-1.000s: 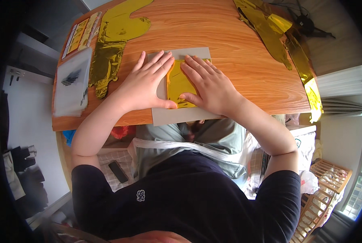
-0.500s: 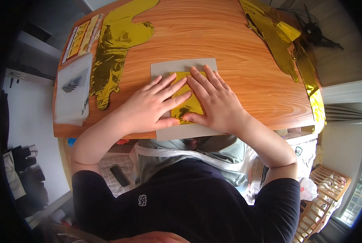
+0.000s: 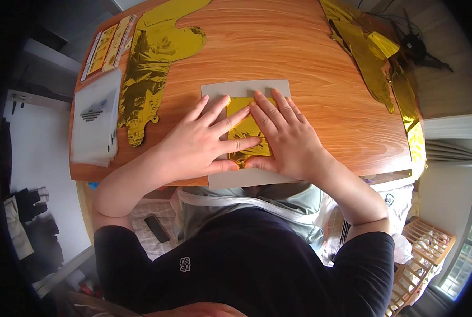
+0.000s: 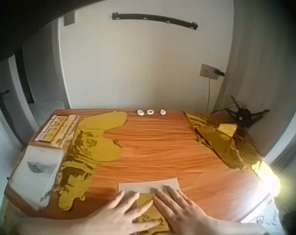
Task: The person folds a foil balloon by hand, positions it on a cardboard backing, and slides both into a plastic sleeve. The person then places the packaged balloon on the bed beside an accordion organizer.
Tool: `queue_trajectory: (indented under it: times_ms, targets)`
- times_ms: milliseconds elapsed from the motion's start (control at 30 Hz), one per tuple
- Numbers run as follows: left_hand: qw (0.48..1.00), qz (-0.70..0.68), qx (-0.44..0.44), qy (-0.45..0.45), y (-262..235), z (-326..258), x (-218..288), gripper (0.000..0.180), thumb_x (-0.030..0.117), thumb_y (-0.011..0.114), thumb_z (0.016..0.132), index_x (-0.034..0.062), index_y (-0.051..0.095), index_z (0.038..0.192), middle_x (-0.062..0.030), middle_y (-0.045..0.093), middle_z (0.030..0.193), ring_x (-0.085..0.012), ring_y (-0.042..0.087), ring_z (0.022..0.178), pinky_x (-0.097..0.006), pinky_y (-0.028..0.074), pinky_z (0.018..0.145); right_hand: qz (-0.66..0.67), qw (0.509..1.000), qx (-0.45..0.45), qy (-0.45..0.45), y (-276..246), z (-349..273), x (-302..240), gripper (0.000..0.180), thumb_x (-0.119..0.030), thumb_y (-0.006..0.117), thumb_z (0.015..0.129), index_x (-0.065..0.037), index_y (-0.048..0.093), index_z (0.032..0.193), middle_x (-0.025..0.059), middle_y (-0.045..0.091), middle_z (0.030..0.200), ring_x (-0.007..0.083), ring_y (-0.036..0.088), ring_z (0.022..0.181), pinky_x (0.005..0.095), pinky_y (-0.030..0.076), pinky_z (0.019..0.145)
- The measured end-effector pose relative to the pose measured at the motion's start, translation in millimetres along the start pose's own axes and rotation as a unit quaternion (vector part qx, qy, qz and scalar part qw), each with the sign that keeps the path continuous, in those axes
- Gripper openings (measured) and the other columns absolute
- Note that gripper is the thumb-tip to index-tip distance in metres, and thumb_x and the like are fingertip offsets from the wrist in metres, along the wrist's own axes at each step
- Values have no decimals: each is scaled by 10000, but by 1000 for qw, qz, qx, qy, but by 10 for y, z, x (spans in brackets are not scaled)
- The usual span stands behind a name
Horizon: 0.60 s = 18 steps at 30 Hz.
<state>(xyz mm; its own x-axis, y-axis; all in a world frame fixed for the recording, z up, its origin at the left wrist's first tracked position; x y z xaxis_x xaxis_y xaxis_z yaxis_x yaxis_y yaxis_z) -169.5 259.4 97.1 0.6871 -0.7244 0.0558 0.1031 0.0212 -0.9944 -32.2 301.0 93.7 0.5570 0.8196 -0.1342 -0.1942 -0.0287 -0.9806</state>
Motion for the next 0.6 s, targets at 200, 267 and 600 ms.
queue_trajectory:
  times_ms: [200,267,600]
  targets:
    - [1000,-2,-25,8,-74,-23,144,656,680,572,955,433,480,1556,-121,388,1668,-473,345,1514,-628,266,1225,-3,1000,-16,6,2,-200,-76,1103,-761,638,840,-5,355,1592,227,322,1670,463,290,1542,549,260,1259]
    - [999,-9,-39,-1,-125,-20,173,752,606,620,971,363,360,1633,-141,367,1679,-410,385,1516,-567,315,1218,14,1000,2,1,2,-285,-98,1099,-779,606,858,-6,349,1595,222,324,1670,462,268,1551,543,243,1269]
    - [969,-151,194,15,-173,275,624,752,249,649,1016,102,277,1653,-186,363,1658,-361,345,1541,-499,316,1243,3,1000,6,-17,10,-619,-169,1074,-773,566,916,-11,276,1615,278,342,1630,467,251,1549,543,226,1272]
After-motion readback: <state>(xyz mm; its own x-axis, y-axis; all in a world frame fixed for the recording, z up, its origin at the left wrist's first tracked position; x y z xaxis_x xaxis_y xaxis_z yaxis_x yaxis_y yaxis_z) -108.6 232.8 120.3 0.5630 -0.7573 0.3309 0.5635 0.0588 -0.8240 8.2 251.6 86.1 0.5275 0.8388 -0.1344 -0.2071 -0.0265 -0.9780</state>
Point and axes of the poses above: each hand's wrist, its own z-axis towards the middle knuckle, its own y-axis out of the palm, x = y × z, the point moved 8 cm from there along z, towards the middle knuckle
